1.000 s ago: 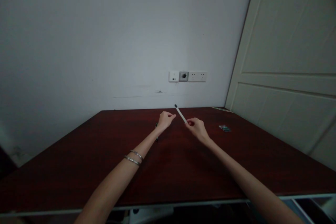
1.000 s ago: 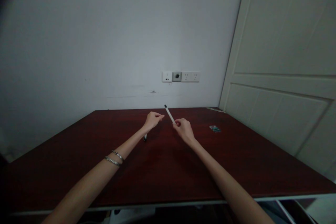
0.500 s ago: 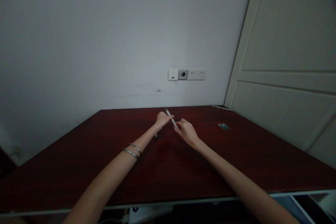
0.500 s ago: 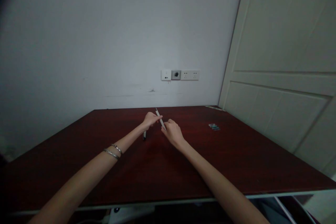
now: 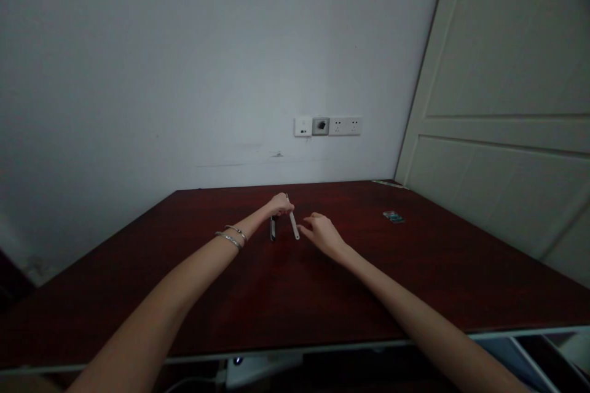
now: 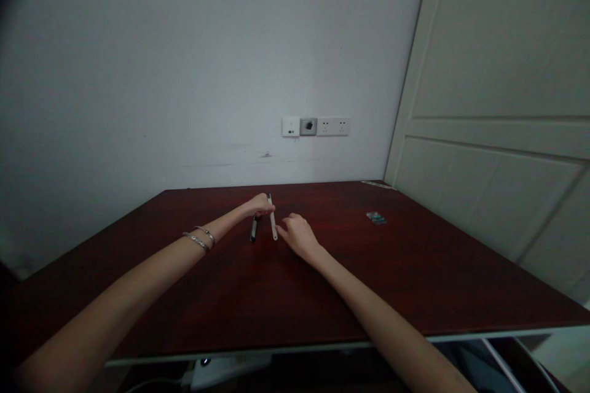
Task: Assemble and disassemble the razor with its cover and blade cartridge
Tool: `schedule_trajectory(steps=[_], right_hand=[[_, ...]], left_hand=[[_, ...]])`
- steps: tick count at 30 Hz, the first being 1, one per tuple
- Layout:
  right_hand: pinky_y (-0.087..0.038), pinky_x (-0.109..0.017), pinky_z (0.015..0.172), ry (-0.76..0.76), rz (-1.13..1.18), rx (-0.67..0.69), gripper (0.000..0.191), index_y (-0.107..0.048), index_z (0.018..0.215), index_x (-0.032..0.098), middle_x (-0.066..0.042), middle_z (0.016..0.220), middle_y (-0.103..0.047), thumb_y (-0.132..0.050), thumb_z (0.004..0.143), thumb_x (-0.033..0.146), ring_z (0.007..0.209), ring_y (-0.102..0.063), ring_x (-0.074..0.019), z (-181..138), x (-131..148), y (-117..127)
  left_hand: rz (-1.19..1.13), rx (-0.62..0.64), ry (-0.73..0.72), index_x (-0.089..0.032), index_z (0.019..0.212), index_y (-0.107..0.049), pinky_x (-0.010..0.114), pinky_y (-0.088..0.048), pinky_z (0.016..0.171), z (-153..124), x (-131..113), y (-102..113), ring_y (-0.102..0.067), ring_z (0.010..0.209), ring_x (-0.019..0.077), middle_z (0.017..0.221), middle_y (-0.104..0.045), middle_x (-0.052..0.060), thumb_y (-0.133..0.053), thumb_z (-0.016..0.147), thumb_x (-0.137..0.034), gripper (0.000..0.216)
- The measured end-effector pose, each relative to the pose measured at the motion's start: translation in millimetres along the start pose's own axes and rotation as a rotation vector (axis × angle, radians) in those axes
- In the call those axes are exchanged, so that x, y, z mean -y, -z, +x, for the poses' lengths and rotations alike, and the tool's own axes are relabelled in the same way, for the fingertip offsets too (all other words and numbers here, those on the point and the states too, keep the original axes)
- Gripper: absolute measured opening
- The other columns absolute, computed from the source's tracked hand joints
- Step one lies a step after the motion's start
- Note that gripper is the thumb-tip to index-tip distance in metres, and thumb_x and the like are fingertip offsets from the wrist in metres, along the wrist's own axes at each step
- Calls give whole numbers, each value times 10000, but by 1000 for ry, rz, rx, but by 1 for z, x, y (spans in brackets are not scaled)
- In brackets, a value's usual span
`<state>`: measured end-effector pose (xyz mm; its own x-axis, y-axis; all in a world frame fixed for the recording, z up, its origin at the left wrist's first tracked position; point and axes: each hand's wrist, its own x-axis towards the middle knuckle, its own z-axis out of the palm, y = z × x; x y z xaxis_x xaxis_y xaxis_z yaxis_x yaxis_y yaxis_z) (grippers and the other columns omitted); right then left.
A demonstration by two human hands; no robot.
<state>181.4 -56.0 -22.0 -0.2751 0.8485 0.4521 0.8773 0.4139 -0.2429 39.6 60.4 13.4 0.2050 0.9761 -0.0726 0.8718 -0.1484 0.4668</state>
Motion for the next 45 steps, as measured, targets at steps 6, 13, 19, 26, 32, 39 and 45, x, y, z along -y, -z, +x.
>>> schedule_trajectory(steps=[6,13,19,26,32,39,45], right_hand=[[-397,-251,672,-38,3,-25,413,-680,762,154,-93,781,-631,-380,898,402,717,-592,-175,-3,-6,0],[-403,-256,666,-36,-5,-33,455,-689,746,162,-99,778,-645,-358,896,435,708,-604,-182,-3,-6,-5],[-408,-255,669,-61,-14,8,468,-695,746,164,-110,798,-657,-357,891,454,731,-616,-191,-3,-12,-7],[-407,-259,662,-76,-29,13,498,-698,737,160,-122,801,-665,-345,887,479,741,-621,-201,-1,-15,-5],[-430,-273,660,-147,-50,-40,409,-705,849,191,-98,885,-664,-401,855,464,809,-616,-215,4,-35,15],[-424,-327,890,-312,-41,-206,342,-675,996,143,-119,1035,-638,-533,741,321,984,-582,-232,3,-161,56],[-267,-446,1057,-462,33,-82,777,-499,1260,108,-182,1346,-419,-650,601,492,1273,-333,-340,-36,-273,68]], left_hand=[[104,84,9,-103,476,-589,266,-449,500,6,5,-11,-540,461,159,409,-507,36,-578,602,-176,146],[170,112,33,-125,484,-612,280,-479,564,7,5,-23,-594,548,203,391,-515,41,-619,557,-173,88],[197,128,31,-128,483,-615,299,-485,563,5,6,-26,-605,554,230,387,-523,59,-643,554,-182,93],[229,113,21,-118,479,-606,300,-481,576,-1,7,-28,-617,581,247,411,-543,82,-648,583,-195,136],[255,29,-20,-125,563,-629,262,-465,640,-5,5,-18,-635,730,240,600,-641,113,-630,631,-267,157],[90,-44,-78,-114,559,-624,199,-388,500,-17,22,23,-545,513,124,509,-579,52,-556,707,-325,267],[-192,-113,21,-117,590,-601,199,-262,387,-20,65,41,-370,371,59,492,-511,-3,-540,725,-347,273]])
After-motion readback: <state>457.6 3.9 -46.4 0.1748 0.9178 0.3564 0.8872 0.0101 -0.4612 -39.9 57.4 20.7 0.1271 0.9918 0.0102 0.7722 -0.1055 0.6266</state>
